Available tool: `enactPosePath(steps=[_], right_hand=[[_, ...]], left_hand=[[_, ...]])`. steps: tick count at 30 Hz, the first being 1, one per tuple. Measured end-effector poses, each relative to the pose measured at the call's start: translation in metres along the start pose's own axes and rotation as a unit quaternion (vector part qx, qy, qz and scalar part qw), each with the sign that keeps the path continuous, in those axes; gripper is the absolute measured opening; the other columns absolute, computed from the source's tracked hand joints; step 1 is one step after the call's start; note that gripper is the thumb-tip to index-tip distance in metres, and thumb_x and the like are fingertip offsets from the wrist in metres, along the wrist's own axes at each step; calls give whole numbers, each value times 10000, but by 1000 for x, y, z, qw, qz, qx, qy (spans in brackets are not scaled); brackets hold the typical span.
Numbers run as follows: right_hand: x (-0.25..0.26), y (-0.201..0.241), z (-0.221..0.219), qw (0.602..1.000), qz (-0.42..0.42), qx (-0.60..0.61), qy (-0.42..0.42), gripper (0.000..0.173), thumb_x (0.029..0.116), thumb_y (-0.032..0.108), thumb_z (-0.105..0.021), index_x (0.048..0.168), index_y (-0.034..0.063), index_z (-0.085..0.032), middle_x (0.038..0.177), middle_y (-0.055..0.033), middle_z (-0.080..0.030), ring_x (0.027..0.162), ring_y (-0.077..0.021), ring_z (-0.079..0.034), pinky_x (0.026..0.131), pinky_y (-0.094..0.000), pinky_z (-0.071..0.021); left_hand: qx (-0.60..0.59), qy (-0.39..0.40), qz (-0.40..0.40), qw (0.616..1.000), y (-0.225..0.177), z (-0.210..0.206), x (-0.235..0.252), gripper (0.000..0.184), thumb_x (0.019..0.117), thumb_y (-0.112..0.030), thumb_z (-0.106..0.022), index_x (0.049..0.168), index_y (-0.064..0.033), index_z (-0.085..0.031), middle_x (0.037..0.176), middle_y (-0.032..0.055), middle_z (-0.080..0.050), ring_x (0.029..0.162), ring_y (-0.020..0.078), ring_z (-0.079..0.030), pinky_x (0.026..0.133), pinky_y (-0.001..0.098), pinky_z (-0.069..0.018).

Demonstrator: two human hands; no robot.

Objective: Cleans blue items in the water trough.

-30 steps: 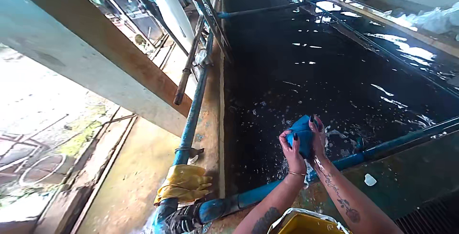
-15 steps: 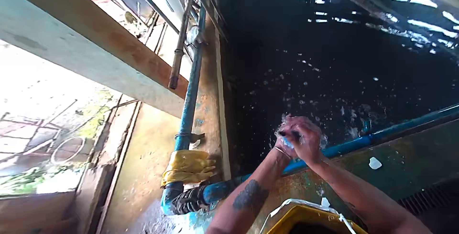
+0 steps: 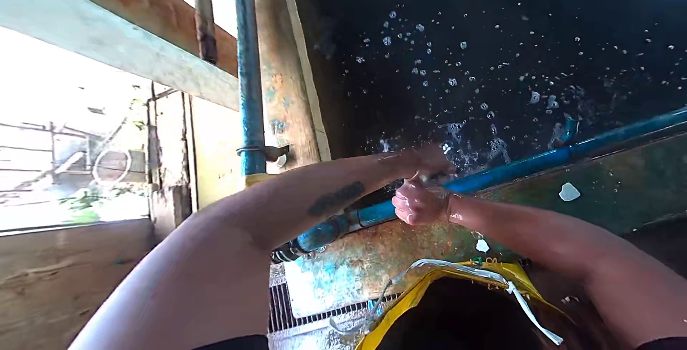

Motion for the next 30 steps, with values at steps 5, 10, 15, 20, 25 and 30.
enactPosePath(steps=[5,10,15,20,25,30], right_hand=[[-1,-48,-44,975,-153,115,110,214,981,51,-556,927,-66,-726,938,-203,-729,966,-339,-720,849,-492,-575],[3,-96,-34,853,-391,255,232,377,1014,204,-617,1321,-15,-632,1340,-219,-627,1298,-307,-567,1121,-499,-399],[-17,-142,7,981,-83,130,-114,199,914,224,-750,869,30,-746,1013,-156,-734,1045,-339,-697,949,-497,-556],[-67,-227,-45,656,-539,357,-389,495,904,210,-725,1312,-34,-587,1287,-204,-625,1222,-248,-600,1059,-407,-498],[-121,-234,-152,397,-762,454,-236,576,929,447,-710,1348,69,-598,1294,-227,-627,1198,-372,-600,976,-609,-496],[-144,-234,-214,304,-778,539,-108,464,1131,261,-360,1464,-48,-454,1457,-259,-509,1321,-324,-520,1106,-462,-426]], left_hand=[[134,2,115,984,8,1,33,213,1018,-66,-556,1123,70,-682,1195,270,-654,1192,439,-605,1004,596,-479],[-25,-108,234,966,22,20,61,321,1032,-226,-538,1142,42,-674,1202,252,-670,1139,422,-648,889,635,-518],[-579,-183,128,784,98,52,51,505,1103,-495,-297,1132,-73,-573,815,19,-597,687,109,-602,649,295,-548],[-832,-275,27,481,129,3,88,750,957,-776,-317,1334,-175,-561,1094,106,-687,985,275,-677,822,529,-575],[-799,-329,218,454,170,-83,147,594,976,-560,-577,1384,-128,-556,1248,163,-653,1107,320,-640,907,547,-537],[-691,-255,355,576,195,-127,182,492,1121,-322,-403,1410,61,-509,1406,266,-556,1305,354,-544,1094,495,-445]])
Point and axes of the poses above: each hand's wrist, its own x-axis towards the middle knuckle, its own z-axis out of the back of the hand, y = z × x, the point moved 5 cm from there along x, towards the middle knuckle
